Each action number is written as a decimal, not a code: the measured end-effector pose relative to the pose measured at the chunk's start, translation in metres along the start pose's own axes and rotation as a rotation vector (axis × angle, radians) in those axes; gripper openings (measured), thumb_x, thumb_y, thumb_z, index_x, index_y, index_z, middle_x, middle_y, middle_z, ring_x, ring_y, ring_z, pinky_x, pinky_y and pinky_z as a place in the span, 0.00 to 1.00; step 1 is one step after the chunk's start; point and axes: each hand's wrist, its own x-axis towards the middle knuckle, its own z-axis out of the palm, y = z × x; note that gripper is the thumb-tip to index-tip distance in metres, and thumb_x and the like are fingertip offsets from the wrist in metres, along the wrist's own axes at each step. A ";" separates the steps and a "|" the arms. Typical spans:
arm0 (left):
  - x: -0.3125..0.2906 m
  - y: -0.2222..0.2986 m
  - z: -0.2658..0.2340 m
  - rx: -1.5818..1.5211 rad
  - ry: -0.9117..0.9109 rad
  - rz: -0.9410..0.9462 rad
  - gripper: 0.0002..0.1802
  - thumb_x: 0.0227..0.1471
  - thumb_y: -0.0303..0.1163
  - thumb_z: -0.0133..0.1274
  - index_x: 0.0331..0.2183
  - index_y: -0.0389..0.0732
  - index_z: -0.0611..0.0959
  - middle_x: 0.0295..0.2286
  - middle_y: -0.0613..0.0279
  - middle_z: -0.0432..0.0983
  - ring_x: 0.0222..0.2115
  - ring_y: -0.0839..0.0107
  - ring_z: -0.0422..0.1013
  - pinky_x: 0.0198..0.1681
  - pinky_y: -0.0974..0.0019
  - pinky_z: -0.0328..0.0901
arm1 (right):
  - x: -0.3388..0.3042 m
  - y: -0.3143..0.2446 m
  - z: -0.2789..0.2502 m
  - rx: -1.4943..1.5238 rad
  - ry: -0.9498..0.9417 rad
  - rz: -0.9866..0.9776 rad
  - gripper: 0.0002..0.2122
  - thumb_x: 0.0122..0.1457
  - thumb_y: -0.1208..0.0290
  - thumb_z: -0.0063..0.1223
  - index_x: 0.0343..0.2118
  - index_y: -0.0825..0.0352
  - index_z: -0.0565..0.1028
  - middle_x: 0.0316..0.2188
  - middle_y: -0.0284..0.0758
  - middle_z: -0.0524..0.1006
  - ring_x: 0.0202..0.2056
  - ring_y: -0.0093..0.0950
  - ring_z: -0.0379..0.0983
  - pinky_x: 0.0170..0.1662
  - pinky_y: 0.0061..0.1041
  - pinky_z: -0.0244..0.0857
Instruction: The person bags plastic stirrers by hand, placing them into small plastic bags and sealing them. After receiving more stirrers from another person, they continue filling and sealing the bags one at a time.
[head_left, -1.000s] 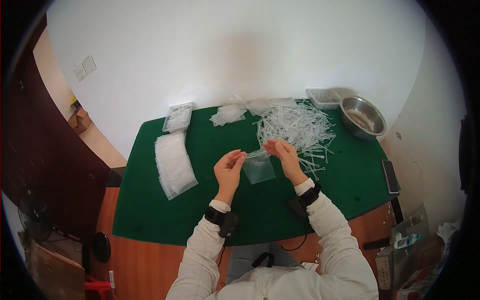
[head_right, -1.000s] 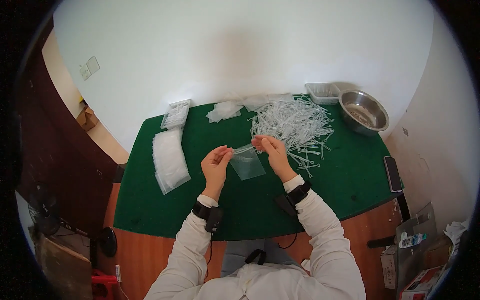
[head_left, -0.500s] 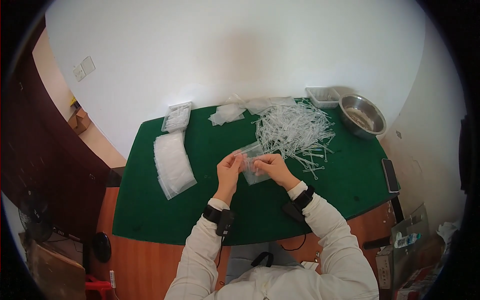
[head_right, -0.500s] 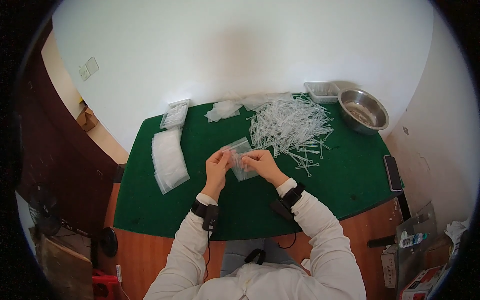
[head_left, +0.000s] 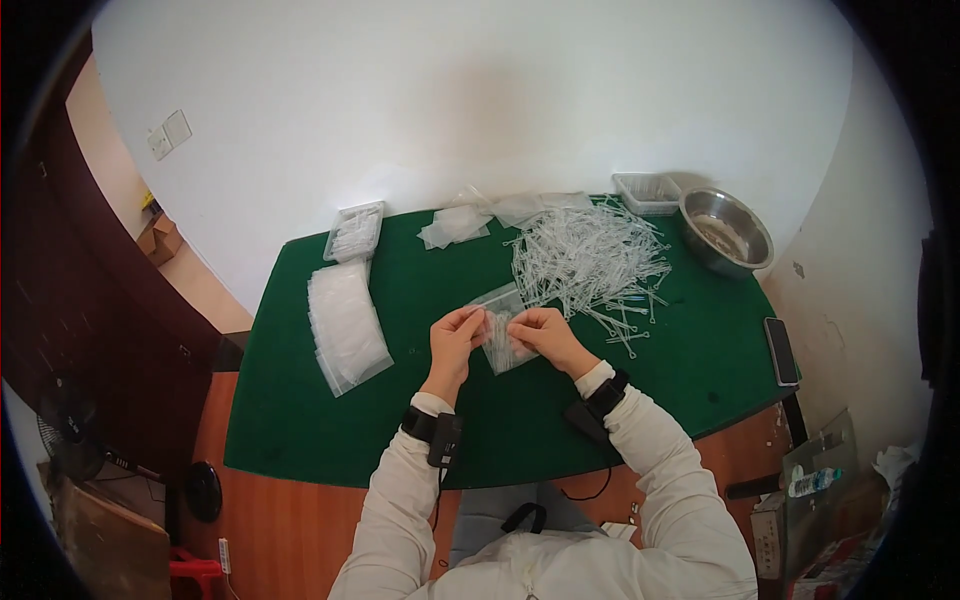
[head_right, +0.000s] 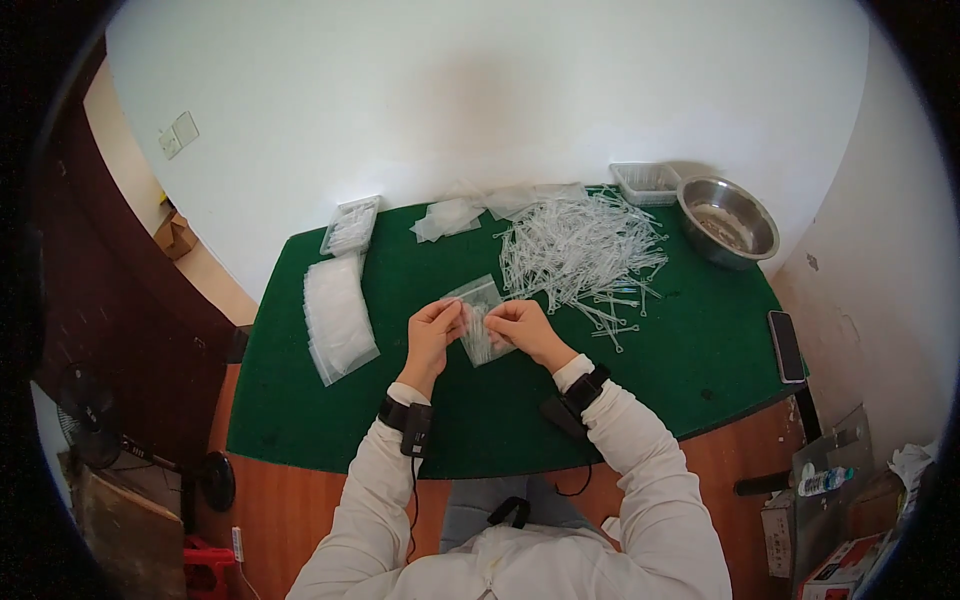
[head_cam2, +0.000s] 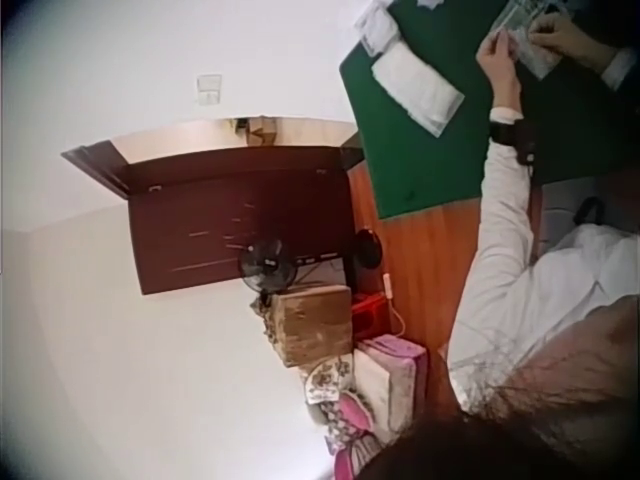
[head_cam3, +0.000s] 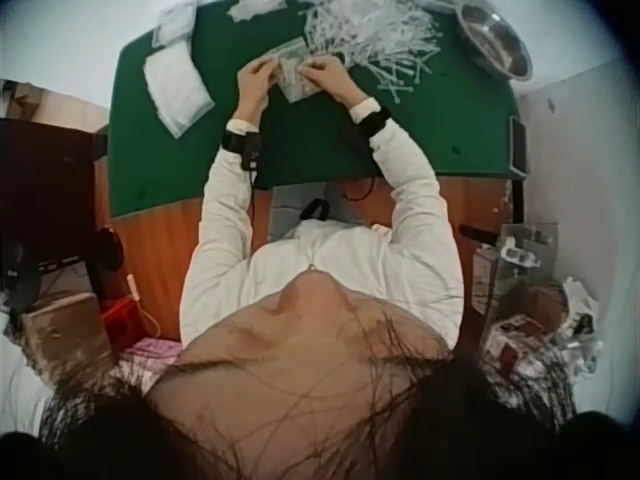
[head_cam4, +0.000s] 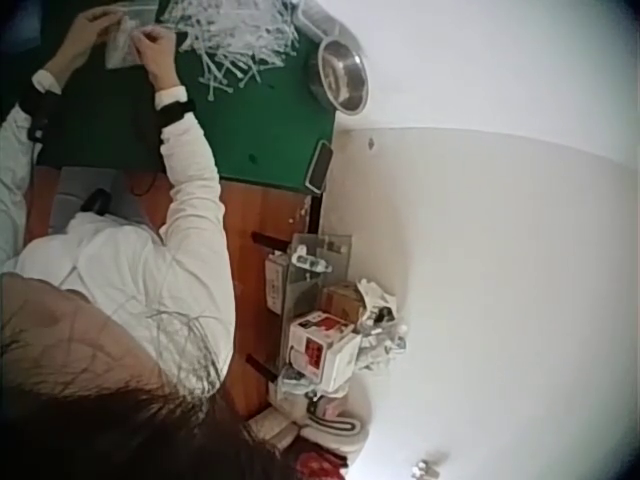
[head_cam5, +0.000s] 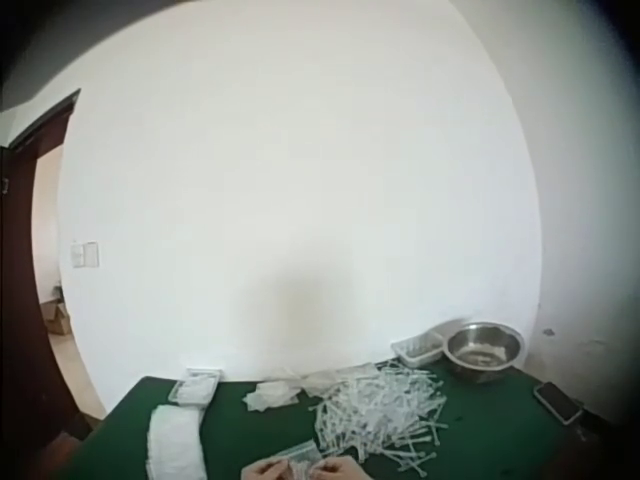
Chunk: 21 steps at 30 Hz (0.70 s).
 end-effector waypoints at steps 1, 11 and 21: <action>0.000 -0.001 0.000 0.007 0.004 0.002 0.07 0.46 0.29 0.52 0.29 0.36 0.78 0.25 0.66 0.74 0.24 0.80 0.69 0.27 0.75 0.65 | 0.000 0.000 0.000 0.001 0.000 0.000 0.06 0.51 0.72 0.51 0.26 0.69 0.74 0.18 0.26 0.71 0.19 0.13 0.64 0.21 0.11 0.56; 0.001 -0.008 -0.001 0.175 -0.119 -0.025 0.07 0.40 0.24 0.56 0.28 0.35 0.78 0.21 0.68 0.73 0.19 0.82 0.67 0.21 0.79 0.60 | 0.002 0.003 0.000 0.068 0.049 -0.004 0.04 0.50 0.73 0.51 0.26 0.68 0.73 0.19 0.26 0.71 0.20 0.14 0.65 0.22 0.12 0.57; -0.001 -0.006 -0.004 0.339 -0.311 -0.171 0.09 0.41 0.25 0.56 0.29 0.34 0.77 0.24 0.65 0.74 0.22 0.79 0.69 0.25 0.78 0.63 | 0.006 0.009 -0.009 0.140 0.113 -0.014 0.03 0.50 0.73 0.51 0.25 0.67 0.72 0.19 0.26 0.70 0.19 0.15 0.65 0.23 0.12 0.58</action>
